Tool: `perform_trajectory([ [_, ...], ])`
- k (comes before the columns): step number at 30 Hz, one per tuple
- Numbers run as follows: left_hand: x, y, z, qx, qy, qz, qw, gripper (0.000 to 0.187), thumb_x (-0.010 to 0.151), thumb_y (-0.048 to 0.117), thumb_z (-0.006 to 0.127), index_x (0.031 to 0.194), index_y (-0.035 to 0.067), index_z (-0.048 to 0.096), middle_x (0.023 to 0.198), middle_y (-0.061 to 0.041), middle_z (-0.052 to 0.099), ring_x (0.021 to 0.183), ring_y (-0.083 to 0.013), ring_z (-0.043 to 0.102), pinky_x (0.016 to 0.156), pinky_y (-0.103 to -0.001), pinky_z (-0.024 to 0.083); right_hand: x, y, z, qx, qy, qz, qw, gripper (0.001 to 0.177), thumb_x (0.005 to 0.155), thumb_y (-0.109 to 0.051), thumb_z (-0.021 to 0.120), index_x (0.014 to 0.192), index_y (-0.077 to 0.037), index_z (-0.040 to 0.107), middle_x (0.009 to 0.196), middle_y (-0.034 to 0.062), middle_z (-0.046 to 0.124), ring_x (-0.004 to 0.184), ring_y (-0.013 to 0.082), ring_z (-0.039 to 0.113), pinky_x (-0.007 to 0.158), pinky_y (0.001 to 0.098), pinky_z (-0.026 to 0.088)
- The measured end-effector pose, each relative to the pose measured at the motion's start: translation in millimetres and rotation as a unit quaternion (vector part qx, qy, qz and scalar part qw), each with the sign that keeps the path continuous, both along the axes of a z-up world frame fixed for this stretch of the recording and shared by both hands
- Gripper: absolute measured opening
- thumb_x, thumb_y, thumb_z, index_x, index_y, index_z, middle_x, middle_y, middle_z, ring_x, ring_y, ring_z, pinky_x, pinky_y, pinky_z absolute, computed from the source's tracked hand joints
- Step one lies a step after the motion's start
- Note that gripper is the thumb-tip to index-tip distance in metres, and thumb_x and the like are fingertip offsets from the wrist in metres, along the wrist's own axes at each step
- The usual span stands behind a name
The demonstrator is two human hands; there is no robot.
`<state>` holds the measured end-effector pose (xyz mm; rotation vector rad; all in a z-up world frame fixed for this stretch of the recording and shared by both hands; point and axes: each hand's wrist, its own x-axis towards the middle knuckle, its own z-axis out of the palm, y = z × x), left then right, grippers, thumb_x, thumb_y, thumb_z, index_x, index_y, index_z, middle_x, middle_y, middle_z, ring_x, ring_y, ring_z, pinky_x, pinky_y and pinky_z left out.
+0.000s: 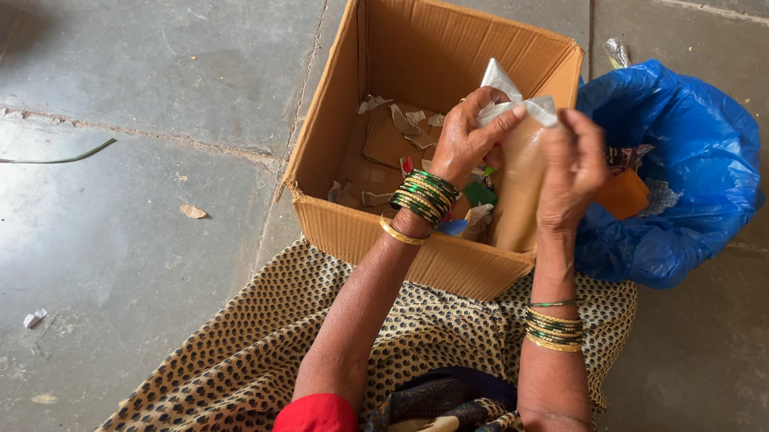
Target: The person sits on the floor and sorts through a cardboard box filled with small pieces of paper, plastic wrappers, and other debris. They pick up items one by one, separate them, and place selected pieces into a blue plastic bag beside the box.
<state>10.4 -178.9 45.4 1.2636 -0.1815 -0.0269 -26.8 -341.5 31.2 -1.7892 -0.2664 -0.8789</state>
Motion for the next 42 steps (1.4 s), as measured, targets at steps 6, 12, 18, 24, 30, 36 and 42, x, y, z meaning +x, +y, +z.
perform_trajectory([
  [6, 9.9, 2.1, -15.5, -0.127, 0.038, 0.012, 0.991, 0.032, 0.102, 0.03, 0.061, 0.116, 0.002, 0.063, 0.096, -0.003, 0.065, 0.067, -0.0096, 0.063, 0.044, -0.024, 0.051, -3.2, 2.7, 2.0, 0.135, 0.056, 0.067, 0.987, 0.032, 0.101, -0.009, 0.069, 0.129, 0.002, 0.062, 0.118, 0.0082, 0.068, 0.107, 0.0162, 0.063, 0.097, 0.0319, 0.054],
  [12, 12.0, -0.2, -21.9, -0.099, 0.007, 0.043, 0.994, 0.041, 0.095, 0.002, 0.064, 0.134, 0.01, 0.057, 0.093, -0.007, 0.061, 0.071, -0.011, 0.061, 0.047, -0.025, 0.052, 8.0, -14.6, -19.8, 0.234, -0.009, 0.075, 0.969, 0.033, 0.104, -0.004, 0.069, 0.134, 0.004, 0.059, 0.124, 0.0099, 0.065, 0.113, 0.0161, 0.061, 0.104, 0.0321, 0.052],
  [18, 11.6, 3.2, -11.5, -0.102, 0.023, 0.088, 0.991, 0.056, 0.088, 0.006, 0.068, 0.14, 0.006, 0.047, 0.094, -0.008, 0.063, 0.072, -0.0131, 0.066, 0.044, -0.025, 0.054, 9.8, -20.2, -25.4, 0.251, -0.043, 0.006, 0.967, 0.033, 0.102, -0.005, 0.068, 0.133, 0.003, 0.059, 0.118, 0.0109, 0.067, 0.099, 0.0155, 0.063, 0.092, 0.0323, 0.055],
  [24, 14.6, 3.8, -13.7, -0.101, 0.049, 0.092, 0.989, 0.051, 0.101, 0.039, 0.057, 0.132, -0.003, 0.057, 0.089, -0.011, 0.066, 0.07, -0.0143, 0.066, 0.046, -0.027, 0.057, 3.2, -22.8, -21.4, 0.289, -0.099, -0.065, 0.95, 0.045, 0.109, -0.01, 0.064, 0.149, 0.001, 0.048, 0.133, 0.0144, 0.061, 0.109, 0.0199, 0.06, 0.096, 0.0355, 0.054],
  [30, 15.9, 1.4, -16.6, -0.094, 0.074, 0.103, 0.987, 0.056, 0.102, 0.048, 0.051, 0.126, -0.002, 0.06, 0.086, -0.009, 0.064, 0.069, -0.0145, 0.065, 0.048, -0.029, 0.056, -6.9, -48.3, -29.9, 0.252, -0.148, -0.1, 0.951, 0.049, 0.113, -0.008, 0.06, 0.157, -0.001, 0.04, 0.153, 0.0193, 0.053, 0.131, 0.0279, 0.059, 0.112, 0.0409, 0.053],
  [36, 27.8, -4.8, -43.8, -0.04, 0.004, 0.158, 0.987, 0.062, 0.106, 0.053, 0.049, 0.13, -0.002, 0.062, 0.093, -0.012, 0.068, 0.081, -0.0188, 0.066, 0.07, -0.036, 0.055, 0.9, -153.3, -57.9, 0.165, -0.124, -0.205, 0.957, 0.061, 0.109, -0.004, 0.063, 0.162, -0.002, 0.033, 0.168, 0.0212, 0.04, 0.153, 0.0342, 0.045, 0.13, 0.0439, 0.037],
  [42, 30.1, -15.0, -54.4, 0.248, -0.053, 0.231, 0.94, 0.074, 0.102, 0.065, 0.038, 0.143, 0.006, 0.055, 0.143, -0.019, 0.058, 0.139, -0.0401, 0.045, 0.111, -0.065, 0.027, -7.6, -157.5, -49.8, -0.189, 0.039, -0.403, 0.894, 0.056, 0.103, -0.009, 0.077, 0.152, 0.002, 0.052, 0.156, 0.0239, 0.048, 0.144, 0.0396, 0.045, 0.123, 0.048, 0.032],
])
